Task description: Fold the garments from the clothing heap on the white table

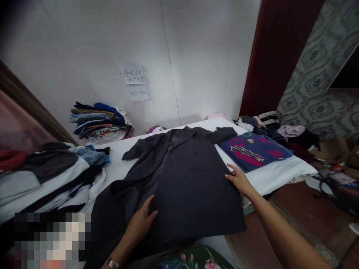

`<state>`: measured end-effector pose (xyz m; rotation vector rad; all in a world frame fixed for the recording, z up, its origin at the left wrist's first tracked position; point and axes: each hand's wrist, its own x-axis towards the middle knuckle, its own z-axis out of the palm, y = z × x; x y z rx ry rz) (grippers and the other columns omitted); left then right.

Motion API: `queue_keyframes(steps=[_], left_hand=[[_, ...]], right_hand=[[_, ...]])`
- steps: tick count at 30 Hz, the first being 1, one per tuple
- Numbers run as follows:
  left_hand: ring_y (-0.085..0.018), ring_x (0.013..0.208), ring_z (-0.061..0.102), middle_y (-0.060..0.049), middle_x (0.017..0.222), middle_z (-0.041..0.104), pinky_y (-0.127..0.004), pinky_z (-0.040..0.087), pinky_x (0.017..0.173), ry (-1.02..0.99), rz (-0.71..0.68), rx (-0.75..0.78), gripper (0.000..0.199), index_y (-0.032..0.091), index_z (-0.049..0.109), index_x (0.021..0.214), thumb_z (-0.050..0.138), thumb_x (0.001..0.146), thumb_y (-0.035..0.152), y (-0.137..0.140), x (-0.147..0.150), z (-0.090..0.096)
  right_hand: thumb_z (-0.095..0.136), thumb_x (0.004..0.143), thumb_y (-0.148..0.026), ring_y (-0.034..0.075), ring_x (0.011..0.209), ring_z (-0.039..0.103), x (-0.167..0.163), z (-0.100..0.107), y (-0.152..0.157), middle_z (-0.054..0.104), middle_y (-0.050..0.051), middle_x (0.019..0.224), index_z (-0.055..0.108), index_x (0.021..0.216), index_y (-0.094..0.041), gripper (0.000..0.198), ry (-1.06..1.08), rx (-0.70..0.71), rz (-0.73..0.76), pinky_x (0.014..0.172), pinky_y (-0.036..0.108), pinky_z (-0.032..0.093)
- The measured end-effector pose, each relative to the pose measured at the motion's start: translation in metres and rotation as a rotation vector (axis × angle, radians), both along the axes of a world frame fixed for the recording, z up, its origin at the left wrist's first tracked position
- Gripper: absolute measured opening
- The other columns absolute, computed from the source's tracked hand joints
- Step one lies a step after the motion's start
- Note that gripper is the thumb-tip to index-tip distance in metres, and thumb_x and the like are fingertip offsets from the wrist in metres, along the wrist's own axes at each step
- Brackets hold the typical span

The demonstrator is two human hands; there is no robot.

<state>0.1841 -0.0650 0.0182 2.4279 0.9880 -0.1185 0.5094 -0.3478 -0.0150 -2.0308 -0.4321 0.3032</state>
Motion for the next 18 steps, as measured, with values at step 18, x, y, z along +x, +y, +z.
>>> queue_keyframes(steps=[18], left_hand=[[-0.029, 0.102, 0.066, -0.011, 0.107, 0.071, -0.033, 0.048, 0.081, 0.011, -0.048, -0.062, 0.066, 0.017, 0.034, 0.148, 0.038, 0.087, 0.043, -0.007, 0.003, 0.007]], right_hand=[[0.051, 0.085, -0.03, 0.029, 0.112, 0.059, -0.023, -0.002, -0.008, 0.062, 0.013, 0.125, 0.047, 0.14, -0.021, 0.056, -0.442, -0.479, 0.165, 0.092, 0.039, 0.047]])
